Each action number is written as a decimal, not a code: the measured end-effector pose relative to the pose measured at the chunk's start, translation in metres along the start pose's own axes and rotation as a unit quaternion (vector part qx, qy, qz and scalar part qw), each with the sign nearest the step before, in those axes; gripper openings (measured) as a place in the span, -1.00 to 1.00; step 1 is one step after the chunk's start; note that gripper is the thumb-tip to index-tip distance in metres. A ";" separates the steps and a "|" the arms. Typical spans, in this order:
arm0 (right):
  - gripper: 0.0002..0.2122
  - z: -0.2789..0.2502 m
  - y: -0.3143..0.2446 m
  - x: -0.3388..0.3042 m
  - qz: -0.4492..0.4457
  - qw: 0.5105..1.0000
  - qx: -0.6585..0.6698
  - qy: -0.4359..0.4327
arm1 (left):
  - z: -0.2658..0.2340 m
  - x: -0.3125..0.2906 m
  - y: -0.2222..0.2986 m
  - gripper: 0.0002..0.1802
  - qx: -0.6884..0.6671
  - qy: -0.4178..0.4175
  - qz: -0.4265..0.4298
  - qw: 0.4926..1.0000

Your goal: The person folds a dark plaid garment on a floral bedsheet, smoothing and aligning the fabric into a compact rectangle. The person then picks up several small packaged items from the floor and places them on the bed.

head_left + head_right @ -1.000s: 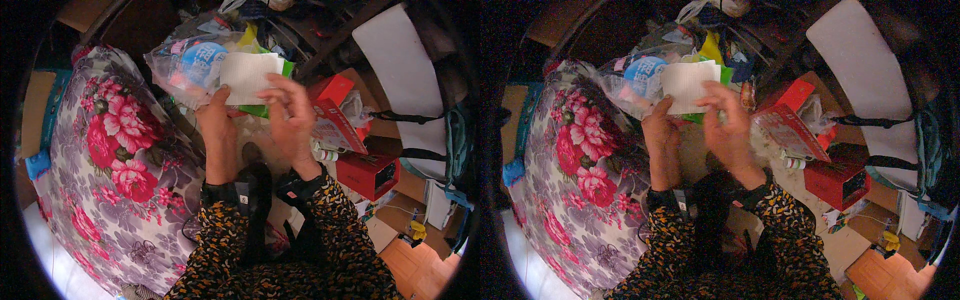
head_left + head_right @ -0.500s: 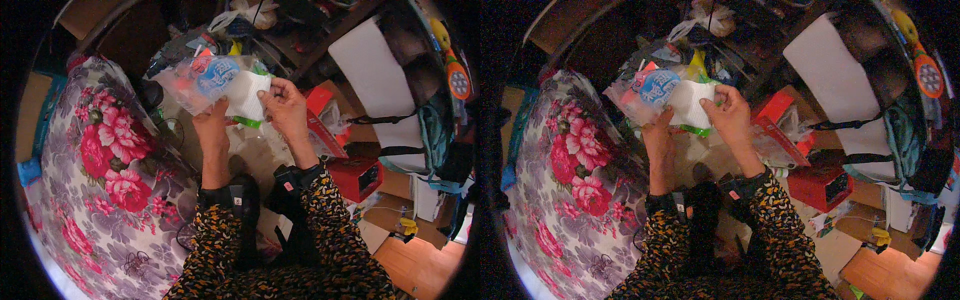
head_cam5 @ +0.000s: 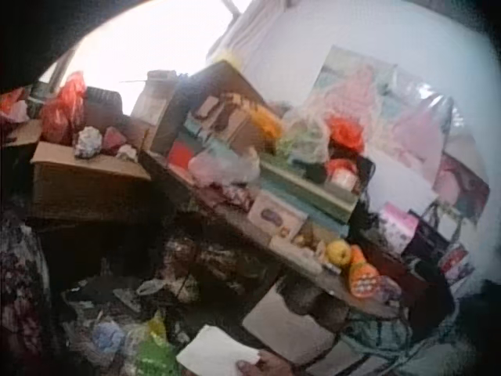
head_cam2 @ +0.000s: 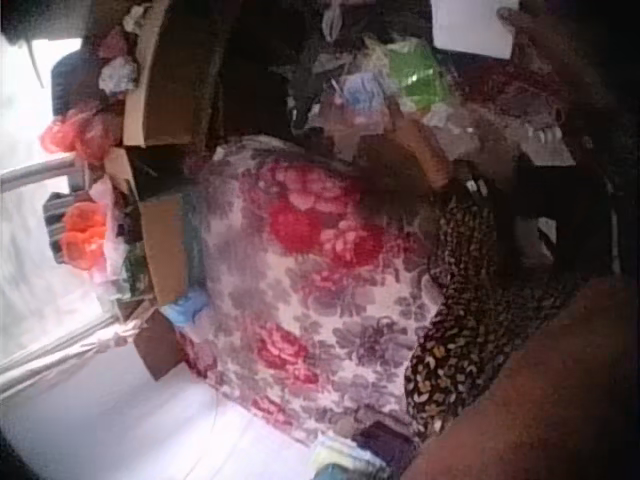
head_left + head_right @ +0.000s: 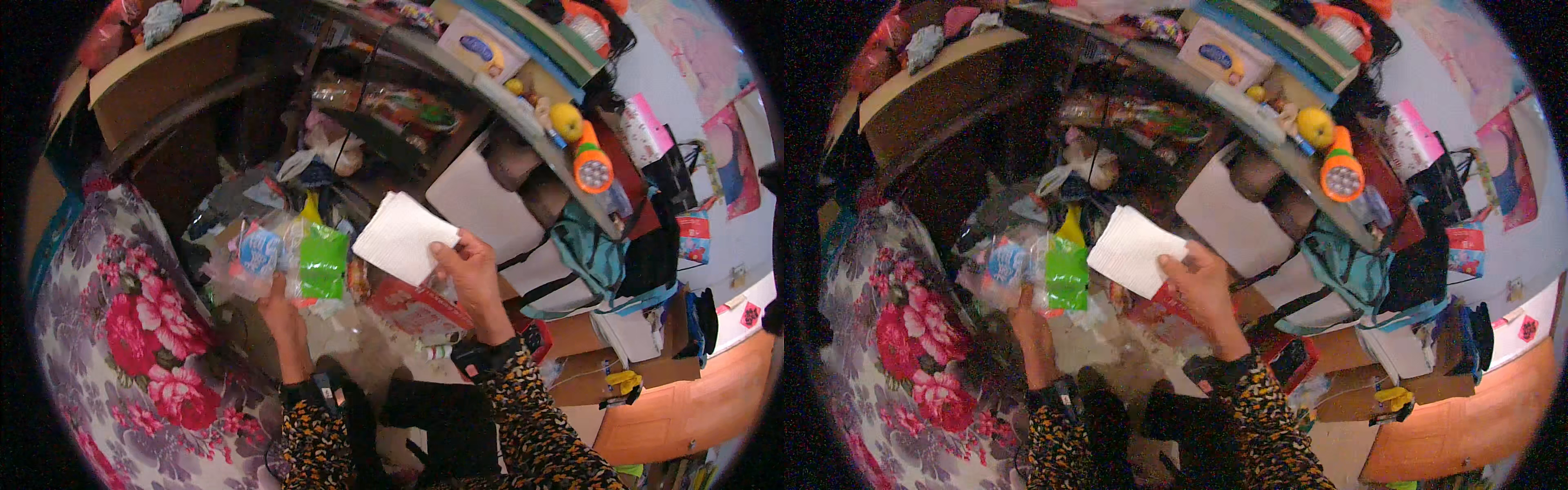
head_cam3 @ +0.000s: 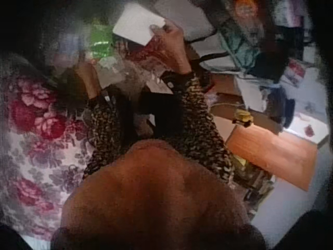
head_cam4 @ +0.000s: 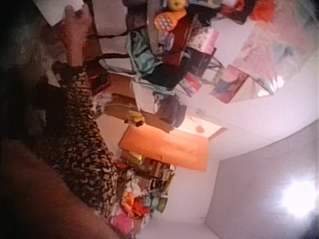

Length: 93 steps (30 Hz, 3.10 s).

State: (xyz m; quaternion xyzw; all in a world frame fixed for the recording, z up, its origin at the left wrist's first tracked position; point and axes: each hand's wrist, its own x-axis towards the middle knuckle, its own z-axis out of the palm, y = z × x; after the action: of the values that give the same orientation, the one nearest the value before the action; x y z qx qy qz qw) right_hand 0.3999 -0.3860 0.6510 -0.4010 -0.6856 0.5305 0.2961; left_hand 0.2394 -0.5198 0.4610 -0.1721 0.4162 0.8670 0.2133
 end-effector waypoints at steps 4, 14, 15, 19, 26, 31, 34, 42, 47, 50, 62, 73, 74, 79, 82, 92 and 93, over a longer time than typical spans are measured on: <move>-0.79 -0.044 -0.062 0.006 -0.147 0.988 0.002 0.044 | -0.003 0.004 -0.007 -0.77 0.005 -0.030 0.061 0.998; -0.83 -0.174 -0.142 0.127 -0.365 0.831 -0.396 0.141 | -0.011 0.014 0.002 -0.63 -0.033 -0.010 0.039 0.999; -0.82 -0.183 -0.136 0.134 -0.386 0.810 -0.413 0.154 | -0.010 0.012 0.005 -0.60 -0.061 -0.033 0.053 0.996; -0.79 -0.194 -0.095 0.126 -0.360 0.756 -0.503 0.213 | -0.011 0.008 0.012 -0.62 -0.056 -0.008 0.078 0.995; -0.72 -0.111 -0.009 0.028 -0.376 0.762 -0.503 0.158 | -0.018 0.019 0.019 -0.67 -0.053 -0.044 0.119 0.991; -0.67 0.029 0.179 -0.009 -0.118 0.907 -0.377 -0.147 | -0.017 0.019 0.020 -0.71 -0.019 -0.014 0.144 0.989; -0.63 0.075 0.283 0.003 0.005 0.909 -0.394 -0.134 | -0.015 0.017 0.020 -0.70 0.001 -0.033 0.139 0.990; -0.63 0.081 0.509 0.108 0.039 0.898 -0.420 -0.122 | -0.010 0.010 0.020 -0.74 -0.053 -0.028 0.066 0.996; -0.68 0.059 0.621 0.172 0.098 0.881 -0.077 -0.457 | -0.008 0.011 0.017 -0.75 -0.032 0.012 0.096 0.995; -0.69 0.054 0.649 0.176 0.188 0.904 0.149 -0.355 | -0.008 0.009 0.017 -0.76 -0.029 -0.003 0.099 0.995; -0.79 0.080 0.539 0.087 0.009 0.939 0.344 -0.017 | -0.014 0.012 0.020 -0.76 -0.055 -0.005 0.077 0.996; -0.81 0.083 0.238 0.008 -0.086 0.989 0.030 0.112 | 0.001 -0.008 0.018 -0.69 0.340 0.078 0.178 0.920; -0.81 0.087 0.210 0.000 -0.124 0.987 -0.031 0.102 | 0.001 -0.008 0.017 -0.69 0.327 0.074 0.171 0.927; -0.64 0.132 0.144 -0.002 -0.432 0.890 -0.136 -0.050 | -0.001 -0.010 0.005 -0.71 0.268 0.021 0.107 0.957; -0.60 0.154 0.140 0.004 -0.456 0.861 -0.198 -0.106 | -0.003 -0.005 0.001 -0.71 0.251 -0.023 0.120 0.960; -0.66 0.167 0.129 0.022 -0.289 0.900 -0.265 -0.189 | 0.003 -0.006 0.007 -0.65 0.106 -0.167 -0.005 0.980; -0.66 0.169 0.129 0.019 -0.311 0.885 -0.289 -0.189 | 0.004 -0.007 0.006 -0.64 0.103 -0.148 0.019 0.983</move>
State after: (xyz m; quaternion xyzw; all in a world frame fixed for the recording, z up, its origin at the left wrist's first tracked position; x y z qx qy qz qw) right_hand 0.2801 -0.4370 0.4817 -0.1270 -0.9411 0.2550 0.1820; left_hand 0.2415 -0.5217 0.4703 -0.0110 0.4702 0.8392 0.2730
